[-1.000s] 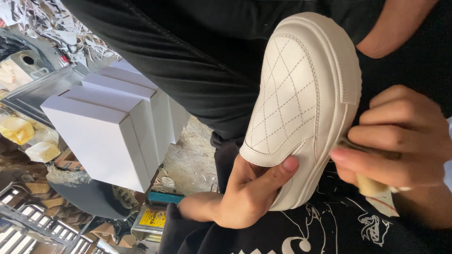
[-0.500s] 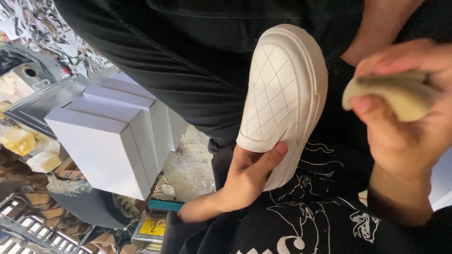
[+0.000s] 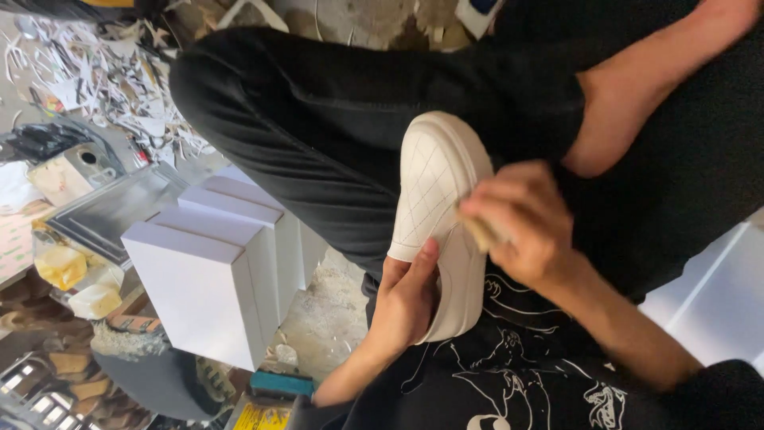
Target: The person sits cross-legged on the floor and uses a small cloth to wipe the exterior of a white slip-on shoe. They rub the upper, sides, and sole repeatedly, turning the shoe to access different areas.
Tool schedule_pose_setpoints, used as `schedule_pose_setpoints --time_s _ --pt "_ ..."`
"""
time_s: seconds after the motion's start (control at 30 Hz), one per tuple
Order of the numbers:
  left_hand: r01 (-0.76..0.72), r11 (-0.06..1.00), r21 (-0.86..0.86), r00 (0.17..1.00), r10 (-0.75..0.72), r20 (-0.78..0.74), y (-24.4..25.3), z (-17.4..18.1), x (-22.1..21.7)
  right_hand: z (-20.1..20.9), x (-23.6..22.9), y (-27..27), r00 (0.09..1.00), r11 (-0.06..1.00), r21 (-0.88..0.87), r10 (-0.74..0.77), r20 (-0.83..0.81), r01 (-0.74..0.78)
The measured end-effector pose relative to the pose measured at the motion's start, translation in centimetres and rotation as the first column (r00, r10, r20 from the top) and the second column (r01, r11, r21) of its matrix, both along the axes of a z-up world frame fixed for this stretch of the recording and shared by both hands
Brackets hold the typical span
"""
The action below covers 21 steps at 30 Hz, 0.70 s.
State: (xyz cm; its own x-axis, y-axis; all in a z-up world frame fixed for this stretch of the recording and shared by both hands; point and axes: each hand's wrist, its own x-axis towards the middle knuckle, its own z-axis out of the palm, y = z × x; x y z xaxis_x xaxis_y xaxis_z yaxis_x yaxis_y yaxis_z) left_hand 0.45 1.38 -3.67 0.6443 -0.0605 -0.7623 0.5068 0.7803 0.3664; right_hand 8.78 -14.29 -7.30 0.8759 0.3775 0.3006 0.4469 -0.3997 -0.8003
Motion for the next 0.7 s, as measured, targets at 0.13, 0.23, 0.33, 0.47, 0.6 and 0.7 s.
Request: schedule_pose_setpoints --time_s 0.13,0.23,0.33,0.47,0.6,0.7 --pt "0.056 0.998 -0.015 0.998 -0.056 -0.01 -0.2 0.0 1.5 -2.8 -0.3 -2.2 1.0 0.999 0.041 0.016 -0.007 -0.016" --pt "0.219 0.976 -0.018 0.975 -0.22 -0.025 -1.1 0.0 1.8 -3.0 5.6 -4.9 0.936 0.96 0.023 -0.268 -0.227 0.28" --pt "0.341 0.94 -0.002 0.938 -0.34 0.065 -2.5 2.1 5.1 -4.1 9.5 -8.1 0.798 0.843 0.101 -0.452 -0.398 0.528" --pt "0.329 0.941 0.082 0.881 -0.337 0.333 -6.4 5.4 12.4 -6.9 10.6 -10.2 0.615 0.606 0.248 -0.528 -0.585 0.756" --pt "0.204 0.952 0.23 0.841 -0.29 0.456 -10.2 5.3 21.4 -11.5 10.9 -11.6 0.592 0.588 0.281 -0.441 -0.674 0.758" --pt "0.178 0.851 0.494 0.884 -0.359 0.299 -12.1 5.4 27.8 -10.3 11.9 -11.3 0.553 0.492 0.344 -0.377 -0.743 0.799"
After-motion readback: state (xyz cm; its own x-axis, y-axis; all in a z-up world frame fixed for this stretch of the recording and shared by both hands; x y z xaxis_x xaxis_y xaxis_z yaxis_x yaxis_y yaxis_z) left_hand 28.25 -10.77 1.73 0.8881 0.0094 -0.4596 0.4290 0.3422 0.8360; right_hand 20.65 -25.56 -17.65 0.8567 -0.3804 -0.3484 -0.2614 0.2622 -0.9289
